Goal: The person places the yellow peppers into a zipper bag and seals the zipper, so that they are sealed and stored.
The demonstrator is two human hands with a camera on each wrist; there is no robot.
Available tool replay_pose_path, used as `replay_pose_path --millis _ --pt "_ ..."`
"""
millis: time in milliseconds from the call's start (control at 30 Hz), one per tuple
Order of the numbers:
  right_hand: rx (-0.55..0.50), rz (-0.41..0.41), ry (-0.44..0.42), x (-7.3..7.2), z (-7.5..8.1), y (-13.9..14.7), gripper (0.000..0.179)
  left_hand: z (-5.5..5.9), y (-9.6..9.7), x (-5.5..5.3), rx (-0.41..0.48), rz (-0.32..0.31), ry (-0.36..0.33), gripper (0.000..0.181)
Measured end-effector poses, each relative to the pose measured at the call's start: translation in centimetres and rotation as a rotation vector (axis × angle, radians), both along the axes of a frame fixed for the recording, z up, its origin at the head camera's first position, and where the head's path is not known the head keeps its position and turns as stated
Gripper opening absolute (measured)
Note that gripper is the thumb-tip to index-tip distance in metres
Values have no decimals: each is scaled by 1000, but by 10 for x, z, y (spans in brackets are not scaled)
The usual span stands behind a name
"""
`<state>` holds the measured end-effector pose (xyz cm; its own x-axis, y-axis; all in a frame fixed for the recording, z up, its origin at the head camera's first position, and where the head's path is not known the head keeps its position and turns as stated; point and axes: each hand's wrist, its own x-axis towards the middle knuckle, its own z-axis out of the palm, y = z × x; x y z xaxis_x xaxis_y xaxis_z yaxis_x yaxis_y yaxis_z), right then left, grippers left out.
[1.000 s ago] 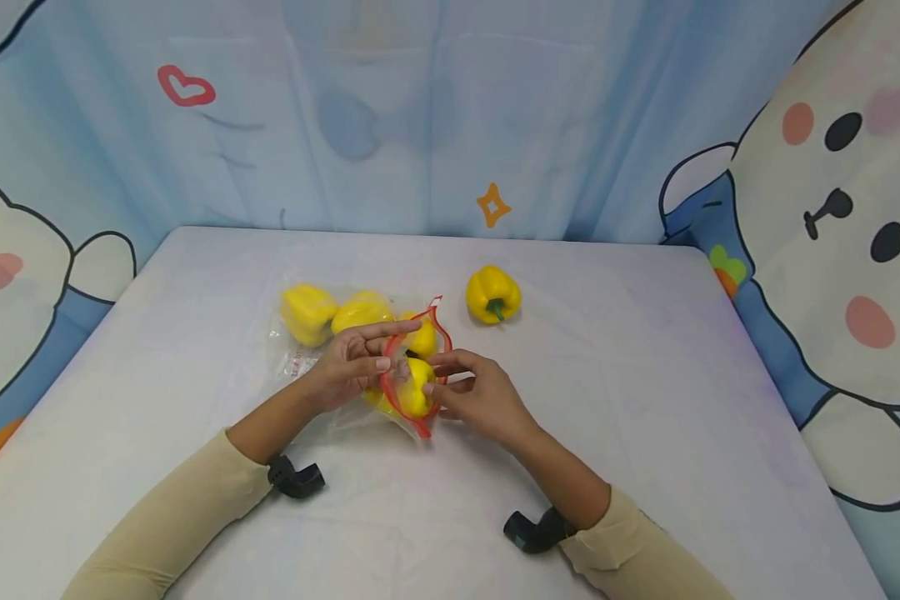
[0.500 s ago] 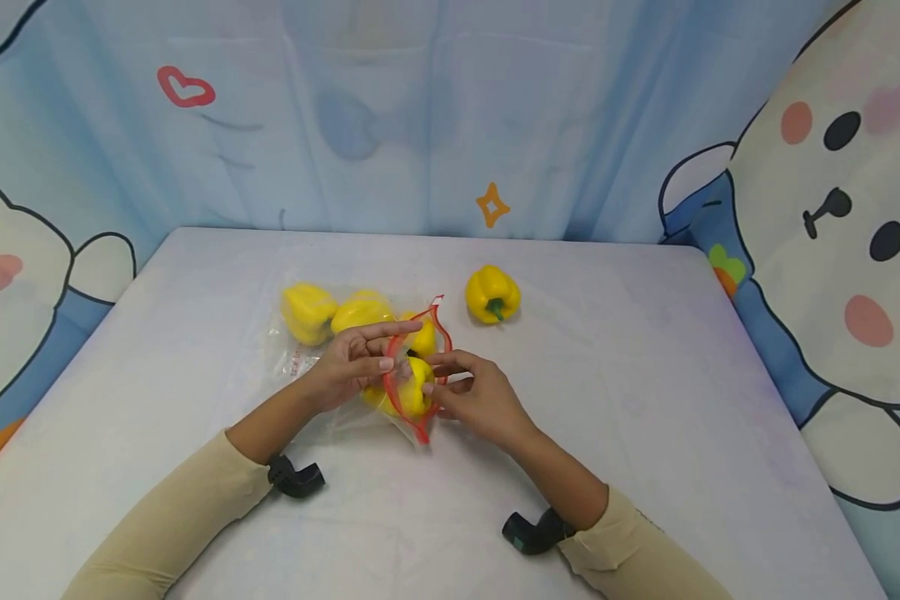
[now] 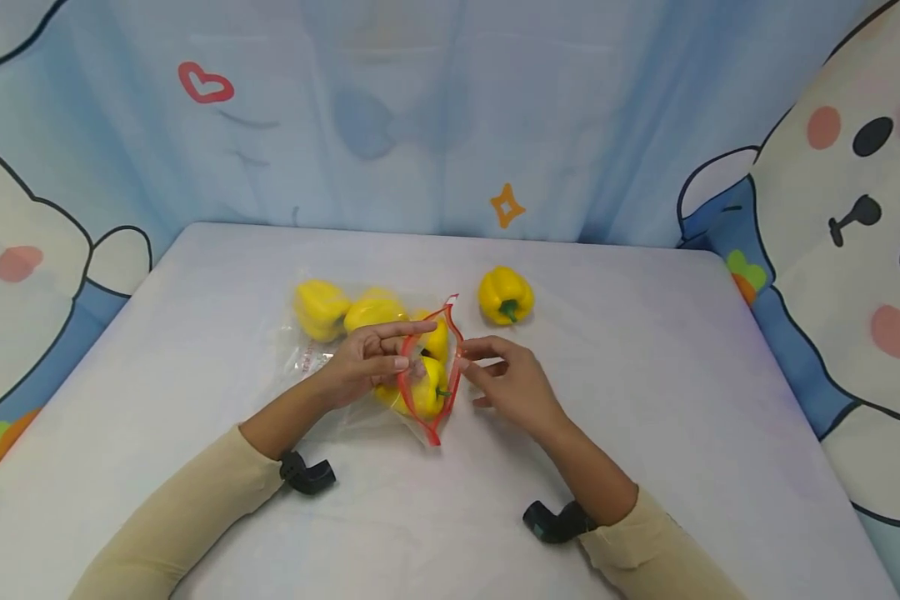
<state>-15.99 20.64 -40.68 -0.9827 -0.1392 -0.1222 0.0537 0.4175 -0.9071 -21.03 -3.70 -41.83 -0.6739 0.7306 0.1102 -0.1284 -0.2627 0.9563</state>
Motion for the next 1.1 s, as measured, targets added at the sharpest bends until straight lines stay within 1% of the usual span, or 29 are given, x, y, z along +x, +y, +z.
replay_pose_path --millis 133,233,300,367,433,533,667,733,900,1100 --pt "-14 -160 90 -12 7 16 41 -2 1 -1 12 -8 -12 84" --pt "-5 -290 139 -24 7 25 42 -3 2 -2 20 -11 -18 86" --pt "19 -355 137 -32 7 29 44 -4 1 -2 26 -13 -20 84" --pt "52 -393 115 -40 5 30 49 -5 1 -2 28 -11 -24 79" --pt "63 -405 73 -49 4 31 55 -5 0 -2 26 -8 -25 71" --pt "16 -414 5 -63 2 32 63 -6 0 -2 24 -7 -26 64" --pt "-72 -417 -66 -81 0 33 69 -6 0 -2 37 -9 -35 66" --pt "-82 -419 -85 -87 -2 34 70 -7 0 -1 45 -14 -40 67" --pt "-84 -431 -90 -93 -5 36 71 -6 2 -1 51 -23 -43 68" --pt "-58 -466 -75 -95 -7 35 65 -6 2 -2 51 -22 -47 68"
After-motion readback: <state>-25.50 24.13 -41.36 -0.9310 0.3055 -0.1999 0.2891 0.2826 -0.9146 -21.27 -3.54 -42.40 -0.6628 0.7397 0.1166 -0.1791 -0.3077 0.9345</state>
